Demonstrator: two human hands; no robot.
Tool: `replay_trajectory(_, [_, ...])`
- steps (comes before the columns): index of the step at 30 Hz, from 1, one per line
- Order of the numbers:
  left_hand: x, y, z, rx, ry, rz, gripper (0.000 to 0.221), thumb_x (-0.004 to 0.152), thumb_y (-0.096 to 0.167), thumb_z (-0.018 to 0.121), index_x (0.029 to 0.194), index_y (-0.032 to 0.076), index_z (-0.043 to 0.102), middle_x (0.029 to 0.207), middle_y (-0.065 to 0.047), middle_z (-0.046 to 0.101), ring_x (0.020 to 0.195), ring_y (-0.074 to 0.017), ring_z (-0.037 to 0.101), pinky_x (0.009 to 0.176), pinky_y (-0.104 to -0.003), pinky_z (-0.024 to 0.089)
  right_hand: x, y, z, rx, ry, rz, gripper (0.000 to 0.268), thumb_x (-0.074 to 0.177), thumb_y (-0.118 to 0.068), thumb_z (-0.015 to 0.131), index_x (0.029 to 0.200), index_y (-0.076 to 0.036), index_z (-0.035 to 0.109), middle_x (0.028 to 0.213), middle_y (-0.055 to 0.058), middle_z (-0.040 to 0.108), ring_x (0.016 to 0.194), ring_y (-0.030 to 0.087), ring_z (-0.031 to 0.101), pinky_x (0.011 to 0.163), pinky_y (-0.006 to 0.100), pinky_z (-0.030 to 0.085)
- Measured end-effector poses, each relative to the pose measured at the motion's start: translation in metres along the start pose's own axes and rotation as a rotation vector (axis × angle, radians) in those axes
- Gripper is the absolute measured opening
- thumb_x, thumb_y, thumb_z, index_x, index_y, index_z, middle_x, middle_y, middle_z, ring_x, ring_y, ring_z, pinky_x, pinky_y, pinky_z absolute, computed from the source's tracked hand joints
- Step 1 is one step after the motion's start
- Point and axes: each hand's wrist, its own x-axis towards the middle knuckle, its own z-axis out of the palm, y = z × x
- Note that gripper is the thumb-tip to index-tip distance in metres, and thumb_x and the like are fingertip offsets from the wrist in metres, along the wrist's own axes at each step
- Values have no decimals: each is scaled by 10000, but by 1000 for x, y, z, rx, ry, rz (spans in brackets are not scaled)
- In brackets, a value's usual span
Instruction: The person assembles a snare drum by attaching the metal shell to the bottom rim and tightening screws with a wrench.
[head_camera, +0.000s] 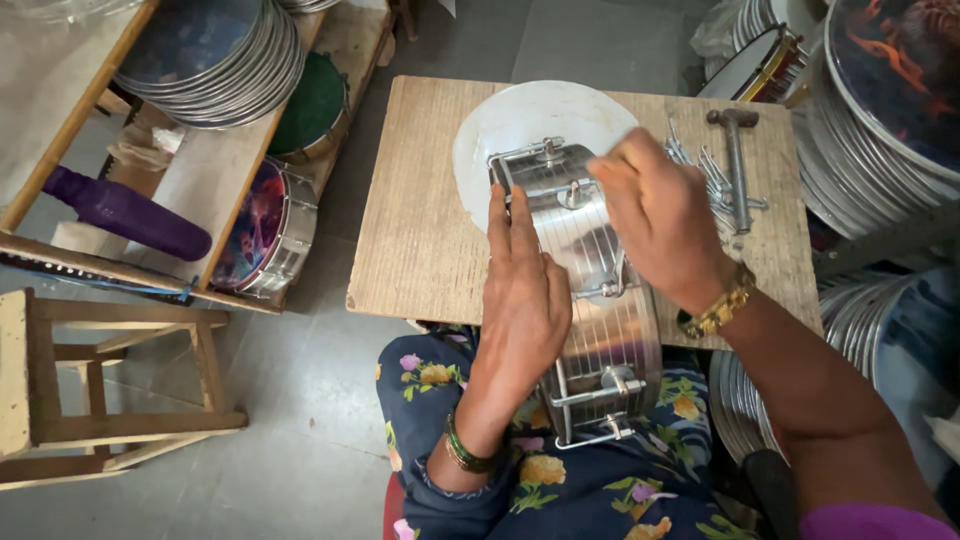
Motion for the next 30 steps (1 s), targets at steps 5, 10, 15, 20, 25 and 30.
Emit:
replay_trajectory(5, [1,-4,2,29,40,73,657,938,-23,467,1539,-171,247,1584,-454,224,1345,-586,468,1046,-483,497,22,0,9,-146,-158,98,303,1099,-211,589,886,2,563,578,100,520,477,170,526,450,333,376])
replay_trajectory(10, [4,-11,7,21,34,62,639,949,-6,475,1524,-182,258,1567,-468,228,1305,-591,490,988,-483,515,27,21,12,-66,-207,134,298,1107,-226,575,904,-7,578,643,67,544,540,142,535,482,309,413])
replay_trajectory(15, [6,-13,6,33,46,73,654,928,-12,478,1523,-178,264,1569,-464,240,1248,-574,541,975,-482,522,20,43,-7,244,103,164,279,1194,-164,503,955,-21,507,704,12,507,495,88,518,400,278,413])
replay_trajectory(20, [6,-10,4,24,40,66,666,920,-21,484,1531,-163,262,1572,-459,235,1231,-570,551,955,-473,526,-25,11,-12,-83,221,-293,120,1104,-61,478,1018,8,526,727,100,607,578,197,596,512,350,466])
replay_trajectory(25, [5,-6,4,-4,32,30,675,921,-21,476,1543,-145,246,1588,-445,226,1229,-559,551,960,-463,523,-27,-1,-9,-141,224,-553,109,1064,-64,535,1001,24,525,749,127,612,626,269,637,549,376,504])
replay_trajectory(30, [-3,-4,1,28,40,74,655,952,-17,478,1556,-139,253,1604,-437,231,1311,-569,514,1037,-478,503,-17,-10,-10,-132,67,-143,151,1103,-98,593,1002,11,564,718,95,601,601,201,628,548,340,463])
